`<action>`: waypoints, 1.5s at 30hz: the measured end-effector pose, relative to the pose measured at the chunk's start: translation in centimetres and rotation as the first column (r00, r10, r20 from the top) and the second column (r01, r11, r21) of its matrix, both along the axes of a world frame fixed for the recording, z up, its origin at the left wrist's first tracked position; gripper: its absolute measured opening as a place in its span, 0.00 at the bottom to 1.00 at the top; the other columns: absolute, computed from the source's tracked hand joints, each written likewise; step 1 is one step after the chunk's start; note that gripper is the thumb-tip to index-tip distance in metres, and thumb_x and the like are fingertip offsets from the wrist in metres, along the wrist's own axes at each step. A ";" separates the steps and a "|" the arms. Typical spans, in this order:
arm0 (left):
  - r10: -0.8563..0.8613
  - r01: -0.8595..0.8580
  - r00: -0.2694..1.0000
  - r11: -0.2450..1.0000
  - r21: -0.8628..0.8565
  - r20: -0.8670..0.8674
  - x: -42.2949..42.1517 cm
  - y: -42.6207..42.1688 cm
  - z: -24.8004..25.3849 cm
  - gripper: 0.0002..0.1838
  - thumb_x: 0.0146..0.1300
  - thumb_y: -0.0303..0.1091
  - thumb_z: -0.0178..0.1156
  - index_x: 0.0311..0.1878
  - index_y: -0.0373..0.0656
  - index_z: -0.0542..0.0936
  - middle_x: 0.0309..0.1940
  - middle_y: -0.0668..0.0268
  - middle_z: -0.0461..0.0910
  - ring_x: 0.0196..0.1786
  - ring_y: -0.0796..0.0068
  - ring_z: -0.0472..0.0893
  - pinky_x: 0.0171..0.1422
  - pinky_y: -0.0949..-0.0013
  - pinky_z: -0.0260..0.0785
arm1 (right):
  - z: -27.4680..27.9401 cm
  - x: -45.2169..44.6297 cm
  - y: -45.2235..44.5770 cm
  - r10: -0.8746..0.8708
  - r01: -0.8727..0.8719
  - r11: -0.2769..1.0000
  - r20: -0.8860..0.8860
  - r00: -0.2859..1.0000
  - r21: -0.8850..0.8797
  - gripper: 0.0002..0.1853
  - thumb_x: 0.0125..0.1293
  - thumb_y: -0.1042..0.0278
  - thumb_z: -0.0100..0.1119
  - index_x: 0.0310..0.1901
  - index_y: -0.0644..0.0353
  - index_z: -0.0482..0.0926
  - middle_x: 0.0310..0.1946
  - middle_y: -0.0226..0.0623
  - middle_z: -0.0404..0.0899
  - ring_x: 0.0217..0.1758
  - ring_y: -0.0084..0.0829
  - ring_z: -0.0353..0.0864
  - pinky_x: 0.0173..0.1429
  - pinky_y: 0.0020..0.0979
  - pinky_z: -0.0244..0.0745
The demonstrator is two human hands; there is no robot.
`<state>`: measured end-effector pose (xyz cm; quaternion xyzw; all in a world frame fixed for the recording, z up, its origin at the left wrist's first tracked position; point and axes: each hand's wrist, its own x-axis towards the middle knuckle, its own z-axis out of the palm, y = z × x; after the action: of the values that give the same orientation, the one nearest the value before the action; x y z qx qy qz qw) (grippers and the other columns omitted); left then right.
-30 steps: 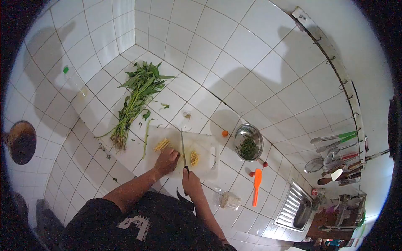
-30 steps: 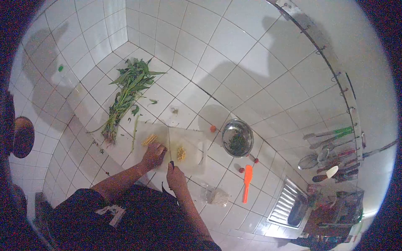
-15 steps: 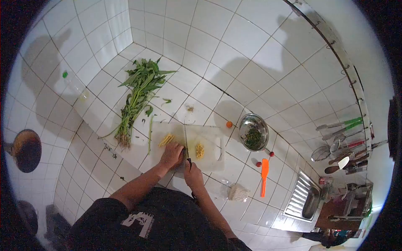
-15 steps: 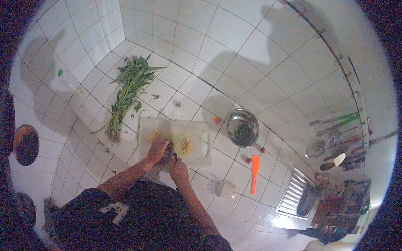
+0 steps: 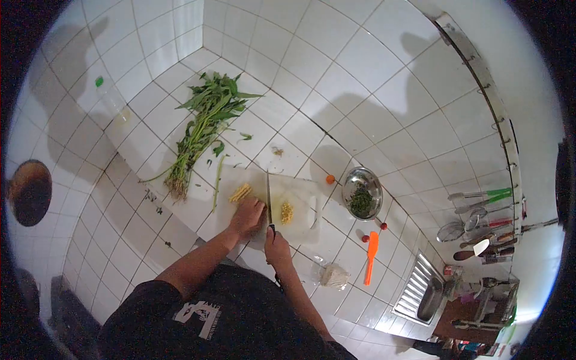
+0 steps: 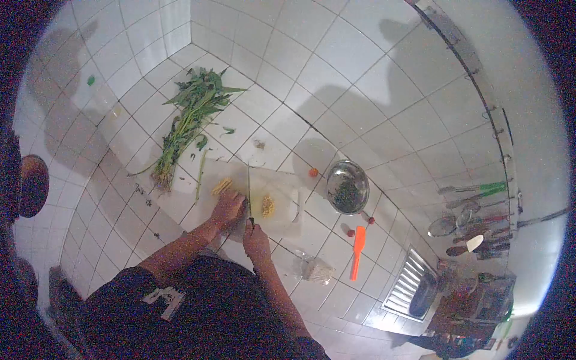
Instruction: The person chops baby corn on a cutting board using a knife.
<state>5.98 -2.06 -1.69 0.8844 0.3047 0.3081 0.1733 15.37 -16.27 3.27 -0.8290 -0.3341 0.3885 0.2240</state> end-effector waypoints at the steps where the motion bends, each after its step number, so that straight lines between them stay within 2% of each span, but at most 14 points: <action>1: -0.006 0.008 0.999 0.999 0.052 -0.043 0.0 0.1 -0.8 0.07 0.60 0.31 0.61 0.39 0.39 0.80 0.35 0.55 0.78 0.42 0.49 0.79 0.49 0.47 0.69 | 0.4 -0.2 0.4 0.025 -0.025 1.000 0.086 0.996 -0.002 0.32 0.81 0.43 0.39 0.42 0.71 0.76 0.34 0.67 0.82 0.42 0.69 0.82 0.48 0.59 0.77; 6: -0.058 0.056 0.998 0.996 -0.065 -0.024 -0.4 0.2 0.7 0.10 0.59 0.31 0.61 0.44 0.40 0.80 0.39 0.55 0.77 0.45 0.49 0.78 0.51 0.47 0.69 | 1.2 -0.3 0.7 0.002 -0.015 0.998 0.178 0.984 0.069 0.30 0.80 0.42 0.39 0.43 0.67 0.77 0.36 0.66 0.82 0.43 0.69 0.82 0.47 0.59 0.76; 8: -0.091 0.087 0.995 0.991 -0.104 -0.030 -0.7 0.2 1.4 0.11 0.60 0.30 0.61 0.45 0.40 0.79 0.40 0.55 0.77 0.46 0.49 0.78 0.51 0.47 0.69 | 1.7 0.0 0.0 0.001 0.005 1.000 0.257 0.966 -0.023 0.29 0.79 0.41 0.41 0.44 0.65 0.77 0.36 0.65 0.83 0.43 0.69 0.82 0.47 0.60 0.75; 10: -0.086 0.102 0.981 0.991 -0.086 0.172 -0.5 0.4 0.2 0.10 0.61 0.29 0.61 0.46 0.40 0.78 0.39 0.55 0.77 0.45 0.50 0.78 0.50 0.49 0.68 | 1.4 0.8 -0.6 -0.054 0.055 0.998 0.239 0.969 0.002 0.29 0.79 0.41 0.42 0.44 0.65 0.77 0.36 0.65 0.83 0.42 0.69 0.82 0.47 0.60 0.76; 15: -0.157 0.172 0.982 0.975 -0.140 0.109 -0.7 0.3 -0.6 0.11 0.62 0.28 0.63 0.47 0.42 0.77 0.40 0.56 0.78 0.46 0.50 0.78 0.51 0.50 0.67 | 1.5 1.0 -2.9 -0.217 0.219 0.976 0.210 0.953 0.017 0.29 0.78 0.40 0.44 0.44 0.65 0.75 0.34 0.64 0.82 0.41 0.67 0.82 0.46 0.61 0.76; 23: -0.125 0.122 0.992 0.988 -0.096 -0.022 -2.3 -0.3 0.7 0.17 0.63 0.28 0.64 0.55 0.43 0.78 0.46 0.58 0.80 0.52 0.53 0.78 0.61 0.47 0.61 | 2.9 -0.2 -3.0 -0.133 0.115 0.980 0.108 0.985 0.162 0.24 0.78 0.45 0.47 0.46 0.63 0.71 0.30 0.62 0.82 0.37 0.65 0.83 0.43 0.61 0.75; 25: -0.097 0.093 0.975 0.995 -0.032 -0.199 -2.9 -1.1 1.6 0.16 0.64 0.30 0.63 0.55 0.44 0.78 0.48 0.59 0.81 0.54 0.54 0.78 0.63 0.48 0.59 | 2.2 -0.6 -2.9 -0.089 0.071 0.986 0.113 0.990 0.153 0.24 0.78 0.45 0.47 0.46 0.63 0.71 0.30 0.62 0.81 0.37 0.65 0.82 0.43 0.62 0.74; 30: -0.090 0.086 0.986 0.996 -0.033 -0.139 -3.4 -1.2 1.0 0.14 0.63 0.34 0.64 0.52 0.46 0.80 0.47 0.60 0.80 0.54 0.55 0.78 0.63 0.49 0.59 | 1.8 -0.4 -2.2 -0.096 0.086 0.994 0.134 0.986 0.073 0.23 0.79 0.46 0.47 0.43 0.65 0.72 0.32 0.64 0.81 0.41 0.67 0.81 0.45 0.62 0.73; 36: -0.045 0.033 0.991 0.995 -0.098 -0.123 -3.2 -1.3 1.8 0.12 0.64 0.35 0.63 0.49 0.46 0.80 0.43 0.61 0.78 0.52 0.58 0.78 0.61 0.49 0.60 | -0.5 0.9 -2.7 0.018 -0.038 0.979 0.102 0.995 0.199 0.24 0.80 0.48 0.46 0.41 0.66 0.75 0.29 0.61 0.80 0.36 0.64 0.81 0.40 0.56 0.73; 38: -0.040 0.034 0.994 0.998 -0.059 -0.100 -3.5 -1.5 1.7 0.12 0.64 0.36 0.63 0.50 0.46 0.80 0.43 0.62 0.78 0.51 0.59 0.78 0.60 0.49 0.60 | -1.8 0.9 -3.2 -0.081 0.057 0.936 0.056 0.995 0.346 0.23 0.80 0.49 0.49 0.35 0.64 0.73 0.20 0.39 0.73 0.22 0.34 0.75 0.30 0.40 0.72; 39: -0.003 0.000 0.996 0.999 -0.033 -0.094 -3.5 -1.5 1.8 0.13 0.64 0.37 0.63 0.50 0.46 0.80 0.43 0.62 0.78 0.50 0.59 0.78 0.59 0.49 0.60 | -1.7 0.7 -3.3 -0.057 0.034 0.940 0.057 0.997 0.339 0.23 0.80 0.49 0.49 0.35 0.64 0.73 0.20 0.39 0.73 0.22 0.34 0.75 0.30 0.40 0.72; 41: 0.044 -0.044 0.996 0.999 0.000 -0.079 -3.3 -1.0 2.4 0.13 0.65 0.38 0.63 0.50 0.46 0.79 0.43 0.63 0.77 0.50 0.59 0.78 0.58 0.49 0.60 | -1.3 0.9 -3.3 -0.194 0.285 0.927 -0.339 0.921 0.245 0.22 0.81 0.51 0.48 0.34 0.61 0.72 0.18 0.29 0.69 0.18 0.22 0.70 0.22 0.31 0.68; 43: 0.264 -0.255 0.956 0.963 0.085 -0.125 -3.4 -0.3 3.8 0.13 0.65 0.40 0.62 0.49 0.46 0.80 0.42 0.63 0.77 0.48 0.60 0.77 0.56 0.49 0.60 | -0.7 0.9 -2.9 -0.168 0.259 0.922 -0.305 0.937 0.288 0.22 0.82 0.51 0.47 0.34 0.60 0.72 0.17 0.28 0.69 0.16 0.20 0.69 0.20 0.29 0.67; 45: 0.285 -0.280 0.945 0.958 0.052 -0.162 -3.5 0.4 4.0 0.14 0.65 0.40 0.63 0.50 0.46 0.81 0.45 0.62 0.77 0.49 0.59 0.77 0.57 0.48 0.59 | -0.6 0.9 -2.7 -0.159 0.252 0.910 -0.284 0.946 0.330 0.22 0.82 0.51 0.47 0.34 0.59 0.71 0.17 0.26 0.68 0.15 0.19 0.68 0.18 0.27 0.66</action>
<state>2.47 -1.63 2.30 0.8567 0.4375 0.2584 0.0885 16.25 -19.00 2.66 -0.7485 -0.2790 0.3958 0.4531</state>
